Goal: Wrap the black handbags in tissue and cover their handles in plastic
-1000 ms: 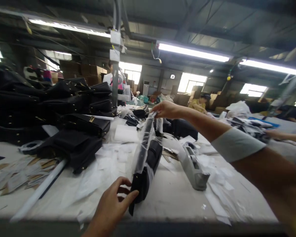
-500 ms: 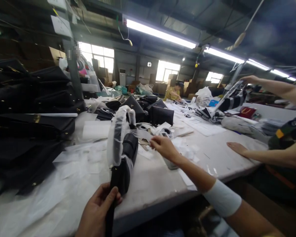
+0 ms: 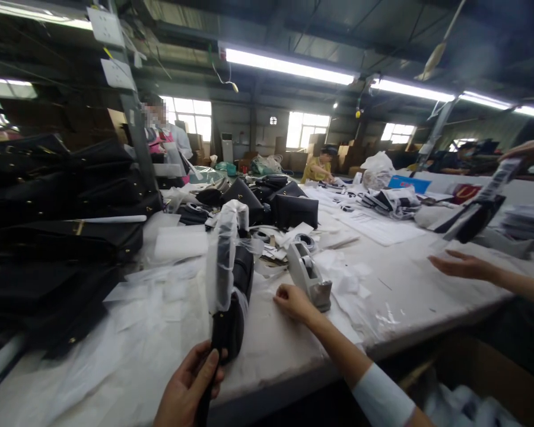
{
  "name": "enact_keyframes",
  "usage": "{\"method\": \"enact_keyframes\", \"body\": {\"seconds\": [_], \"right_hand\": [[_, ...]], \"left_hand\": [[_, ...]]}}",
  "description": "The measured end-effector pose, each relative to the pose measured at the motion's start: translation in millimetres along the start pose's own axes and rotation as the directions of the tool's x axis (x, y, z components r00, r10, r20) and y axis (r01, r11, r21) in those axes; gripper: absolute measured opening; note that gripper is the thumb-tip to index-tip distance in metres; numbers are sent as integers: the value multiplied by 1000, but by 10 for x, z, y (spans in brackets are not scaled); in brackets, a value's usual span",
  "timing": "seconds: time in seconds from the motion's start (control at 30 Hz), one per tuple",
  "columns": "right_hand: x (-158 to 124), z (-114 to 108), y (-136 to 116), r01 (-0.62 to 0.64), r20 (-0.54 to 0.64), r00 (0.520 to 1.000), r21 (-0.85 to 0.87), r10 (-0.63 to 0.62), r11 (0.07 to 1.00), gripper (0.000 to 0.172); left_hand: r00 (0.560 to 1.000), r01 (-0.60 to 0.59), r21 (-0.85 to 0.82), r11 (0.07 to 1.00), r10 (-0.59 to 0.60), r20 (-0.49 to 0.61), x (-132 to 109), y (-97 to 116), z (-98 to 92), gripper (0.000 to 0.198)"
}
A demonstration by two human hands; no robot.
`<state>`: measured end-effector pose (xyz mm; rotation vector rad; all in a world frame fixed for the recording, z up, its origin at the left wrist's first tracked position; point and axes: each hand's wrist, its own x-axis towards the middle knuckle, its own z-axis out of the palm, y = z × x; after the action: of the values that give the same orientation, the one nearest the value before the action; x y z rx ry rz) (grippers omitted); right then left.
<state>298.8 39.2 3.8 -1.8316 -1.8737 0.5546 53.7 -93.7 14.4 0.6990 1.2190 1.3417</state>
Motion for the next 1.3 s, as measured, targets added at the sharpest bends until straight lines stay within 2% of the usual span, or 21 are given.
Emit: {"method": "enact_keyframes", "body": {"seconds": [0.07,0.13,0.2,0.27,0.33,0.4,0.5,0.57,0.63,0.73,0.8,0.9,1.03,1.17,1.23,1.3], "right_hand": [[-285,-56,-17,33,-36,999,70,-30,997,7],[-631,-77,-114,73,-90,994,196,-57,978,14],[-984,-30,-265,131,-157,985,409,-72,903,22],[-1293,91,-412,177,-212,974,508,-77,843,24],[-1530,262,-507,244,-290,951,484,-109,840,21],[-1690,433,-541,303,-351,923,417,-156,857,17],[-1815,578,-539,356,-338,913,384,-229,852,11],[-1837,564,-549,373,-300,918,429,-260,823,11],[-1812,483,-588,346,-253,935,513,-247,785,25],[-1690,342,-701,233,-156,973,648,-173,725,41],[-1572,298,-805,155,-73,987,699,-146,698,44],[-1390,338,-976,98,18,988,704,-156,703,46],[-1193,482,-1143,24,150,969,732,-194,681,43],[-1109,524,-1165,-34,240,938,784,-252,620,38],[-1105,502,-1148,-76,312,901,796,-300,600,36],[-1107,480,-1137,-119,376,869,790,-322,602,38]], "left_hand": [[997,8,31,999,-10,70,-2,14,21,60],[987,23,141,990,-45,154,20,24,34,61],[975,36,269,963,-93,204,58,34,42,62],[959,49,358,932,-144,244,97,43,45,66],[937,45,400,915,-178,300,110,54,41,72],[927,-5,394,919,-143,346,79,70,35,72],[959,-89,372,924,-22,284,-23,122,40,65],[975,-96,432,897,-3,222,-81,173,45,59],[976,-94,490,866,-18,218,-105,223,36,56],[951,-122,513,850,-47,304,-87,259,-6,55],[923,-153,532,833,-72,379,-59,241,-44,50],[876,-183,553,813,-121,467,-21,148,-102,44],[836,-135,534,835,-193,514,-40,-32,-211,42],[806,-37,382,924,-199,558,-228,-162,-409,47],[820,44,319,947,-217,530,-354,-189,-543,48],[855,95,288,953,-226,467,-464,-196,-684,47]]}}
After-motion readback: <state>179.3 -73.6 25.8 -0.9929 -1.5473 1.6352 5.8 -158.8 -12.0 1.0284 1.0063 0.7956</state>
